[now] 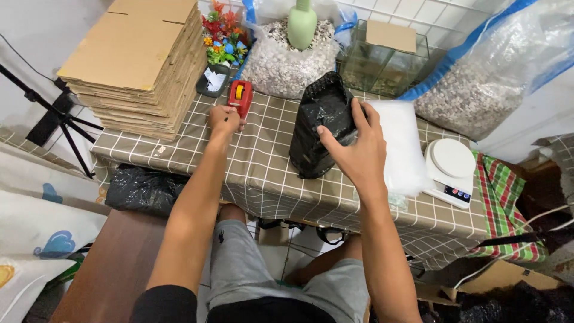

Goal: Wrapping a small box with bubble wrap and placing it into a shipping bag

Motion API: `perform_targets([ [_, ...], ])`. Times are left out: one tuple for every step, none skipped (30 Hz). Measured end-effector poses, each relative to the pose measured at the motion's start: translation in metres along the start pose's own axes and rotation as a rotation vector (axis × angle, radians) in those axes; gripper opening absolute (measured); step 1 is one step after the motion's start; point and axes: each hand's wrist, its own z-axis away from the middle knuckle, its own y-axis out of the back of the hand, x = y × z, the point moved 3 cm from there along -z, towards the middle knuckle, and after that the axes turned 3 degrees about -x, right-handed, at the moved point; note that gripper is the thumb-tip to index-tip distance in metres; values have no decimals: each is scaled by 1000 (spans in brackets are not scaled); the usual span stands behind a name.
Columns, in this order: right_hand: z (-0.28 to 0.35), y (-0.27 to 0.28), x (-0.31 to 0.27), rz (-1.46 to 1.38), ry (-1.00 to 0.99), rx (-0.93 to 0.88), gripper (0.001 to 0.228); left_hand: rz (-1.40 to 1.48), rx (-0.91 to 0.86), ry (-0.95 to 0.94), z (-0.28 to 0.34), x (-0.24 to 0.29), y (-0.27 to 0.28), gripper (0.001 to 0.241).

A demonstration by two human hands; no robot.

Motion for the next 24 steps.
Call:
perform_targets([
  [0,1,-1,-26,-12,-23,92,-9,26,11,0,-1,2,20],
  [1,2,-1,-24,-12,-23,92,-8,25,11,-3,-9,-2,20],
  [1,2,-1,-25,-7,-28,92,-89,69,-21,-8,-14,-4,18],
  [1,3,-1,-25,-1,-33,92,-169,114,-52,-13,-19,-6,19],
  [0,2,0,-26,0,-24,92,-168,112,-61,-22,-26,-7,19],
  [-1,0,0,-8,-2,-26,93,-165,109,-44,-32,-34,-9,19],
  [-2,0,3,16,-4,-34,93,-158,104,-20,-40,-46,-15,20],
  [1,3,1,23,-1,-31,93,-151,100,-21,-24,-36,-9,20],
  [2,3,-1,25,-17,-34,94,-73,53,-65,-12,-23,-3,21],
  [3,3,-4,27,-33,-38,94,4,6,-108,-1,-11,4,23],
  [4,3,-3,29,-38,-39,94,1,1,-105,43,9,17,23],
  [5,2,-3,28,-38,-36,94,116,-105,-189,87,42,22,21],
  [3,1,-3,25,-34,-29,94,232,-209,-278,131,88,24,26],
  [0,0,-3,24,-36,-26,94,230,-212,-280,164,114,30,26],
  [0,-1,-2,24,-35,-27,94,226,-367,-387,201,142,33,25],
  [-1,-2,0,25,-34,-28,94,222,-522,-495,239,168,36,25],
  [-1,-3,3,28,-43,-32,94,221,-527,-486,243,172,28,25],
  [-1,-4,6,34,-37,-38,93,241,-616,-582,251,179,20,20],
  [-4,-5,7,38,-25,-42,93,262,-701,-684,259,188,12,16],
  [-2,-3,6,39,-28,-43,93,262,-702,-681,258,187,6,16],
  [-2,-2,5,31,-36,-64,93,187,-711,-682,256,189,-1,14],
  [-2,0,4,23,-44,-85,92,112,-719,-681,254,190,-9,13],
  [-2,3,2,25,-47,-85,92,113,-722,-680,252,190,-12,13],
  [-1,5,0,18,-51,-103,94,97,-718,-662,249,189,-15,14],
])
